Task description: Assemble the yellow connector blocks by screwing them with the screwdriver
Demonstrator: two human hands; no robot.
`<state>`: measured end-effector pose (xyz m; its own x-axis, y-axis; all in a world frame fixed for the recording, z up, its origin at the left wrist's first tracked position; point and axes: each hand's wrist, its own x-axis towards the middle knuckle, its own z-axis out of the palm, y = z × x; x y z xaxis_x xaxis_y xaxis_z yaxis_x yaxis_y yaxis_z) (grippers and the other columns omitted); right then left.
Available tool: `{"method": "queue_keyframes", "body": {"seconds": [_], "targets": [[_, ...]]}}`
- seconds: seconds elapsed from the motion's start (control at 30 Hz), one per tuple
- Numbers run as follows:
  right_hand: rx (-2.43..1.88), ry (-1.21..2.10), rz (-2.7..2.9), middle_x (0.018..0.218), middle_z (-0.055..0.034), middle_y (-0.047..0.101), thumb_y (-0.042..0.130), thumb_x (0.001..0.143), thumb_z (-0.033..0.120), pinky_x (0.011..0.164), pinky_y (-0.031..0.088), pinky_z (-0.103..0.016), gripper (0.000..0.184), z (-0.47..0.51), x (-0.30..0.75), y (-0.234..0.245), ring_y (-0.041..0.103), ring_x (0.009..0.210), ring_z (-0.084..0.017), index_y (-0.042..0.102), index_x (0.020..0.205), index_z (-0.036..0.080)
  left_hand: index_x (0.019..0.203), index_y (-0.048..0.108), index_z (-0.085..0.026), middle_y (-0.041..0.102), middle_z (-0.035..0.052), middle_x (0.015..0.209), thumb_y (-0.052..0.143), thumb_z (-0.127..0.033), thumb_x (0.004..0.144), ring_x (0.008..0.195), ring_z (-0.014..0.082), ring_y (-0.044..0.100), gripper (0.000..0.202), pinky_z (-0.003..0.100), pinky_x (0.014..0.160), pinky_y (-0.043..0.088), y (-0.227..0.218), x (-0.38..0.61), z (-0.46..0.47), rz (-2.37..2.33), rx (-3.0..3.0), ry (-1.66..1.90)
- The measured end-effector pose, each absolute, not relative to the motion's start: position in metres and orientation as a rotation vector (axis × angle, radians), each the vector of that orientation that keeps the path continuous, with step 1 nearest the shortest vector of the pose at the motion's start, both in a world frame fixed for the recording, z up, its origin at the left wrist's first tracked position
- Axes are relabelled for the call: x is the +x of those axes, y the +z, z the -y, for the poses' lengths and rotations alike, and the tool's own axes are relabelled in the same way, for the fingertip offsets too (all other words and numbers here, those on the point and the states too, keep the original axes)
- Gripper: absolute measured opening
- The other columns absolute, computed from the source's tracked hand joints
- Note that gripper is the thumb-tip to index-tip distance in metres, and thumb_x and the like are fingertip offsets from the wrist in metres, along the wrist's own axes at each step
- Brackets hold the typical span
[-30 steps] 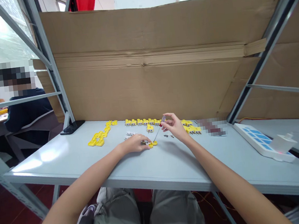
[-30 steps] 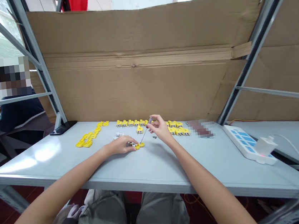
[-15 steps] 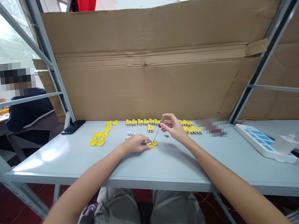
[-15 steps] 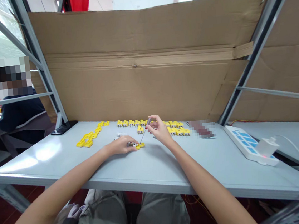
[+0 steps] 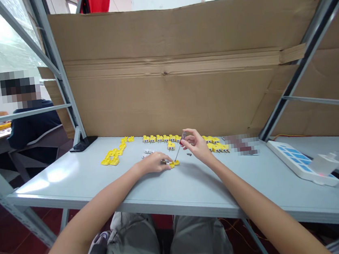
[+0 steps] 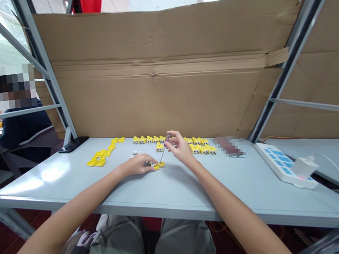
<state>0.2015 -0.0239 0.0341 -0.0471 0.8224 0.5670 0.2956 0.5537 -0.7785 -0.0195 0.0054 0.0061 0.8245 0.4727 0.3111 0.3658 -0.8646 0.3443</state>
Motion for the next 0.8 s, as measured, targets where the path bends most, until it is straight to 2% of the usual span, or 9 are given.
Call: {"method": "queue_keyframes", "body": {"seconds": [0.07, 0.17, 0.3, 0.8], "targets": [[-0.945, 0.602, 1.597, 0.085, -0.0027, 0.065, 0.066, 0.074, 0.052, 0.068, 0.060, -0.041, 0.054, 0.025, 0.199, 0.033, 0.067, 0.080, -0.022, 0.044, 0.115, 0.025, 0.109, 0.067, -0.017, 0.070, 0.0090, 0.108, 0.065, -0.031, 0.085, 0.099, 0.0210, 0.065, 0.028, 0.029, 0.090, 0.044, 0.007, -0.020, -0.005, -0.640, 2.736, 0.572], [-0.928, 0.701, 1.579, 0.092, -0.0035, 0.065, 0.065, 0.074, 0.053, 0.071, 0.061, -0.043, 0.057, 0.026, 0.194, 0.032, 0.068, 0.079, -0.021, 0.039, 0.117, 0.027, 0.109, 0.067, -0.018, 0.070, 0.0083, 0.108, 0.065, -0.031, 0.085, 0.098, 0.0205, 0.065, 0.028, 0.028, 0.089, 0.044, 0.007, -0.020, -0.004, -0.643, 2.734, 0.568], [-0.913, 0.783, 1.567, 0.088, -0.0009, 0.064, 0.064, 0.074, 0.054, 0.070, 0.061, -0.043, 0.060, 0.025, 0.192, 0.030, 0.068, 0.073, -0.018, 0.035, 0.119, 0.027, 0.110, 0.067, -0.018, 0.070, 0.0082, 0.109, 0.065, -0.031, 0.085, 0.099, 0.0211, 0.065, 0.029, 0.029, 0.089, 0.044, 0.007, -0.019, -0.005, -0.652, 2.741, 0.558], [-0.907, 0.780, 1.521, 0.082, 0.0017, 0.061, 0.067, 0.073, 0.051, 0.068, 0.062, -0.041, 0.060, 0.025, 0.190, 0.029, 0.067, 0.071, -0.017, 0.036, 0.119, 0.027, 0.111, 0.066, -0.017, 0.070, 0.0084, 0.107, 0.065, -0.029, 0.085, 0.097, 0.0208, 0.065, 0.029, 0.030, 0.088, 0.044, 0.010, -0.019, -0.002, -0.647, 2.750, 0.548]]}}
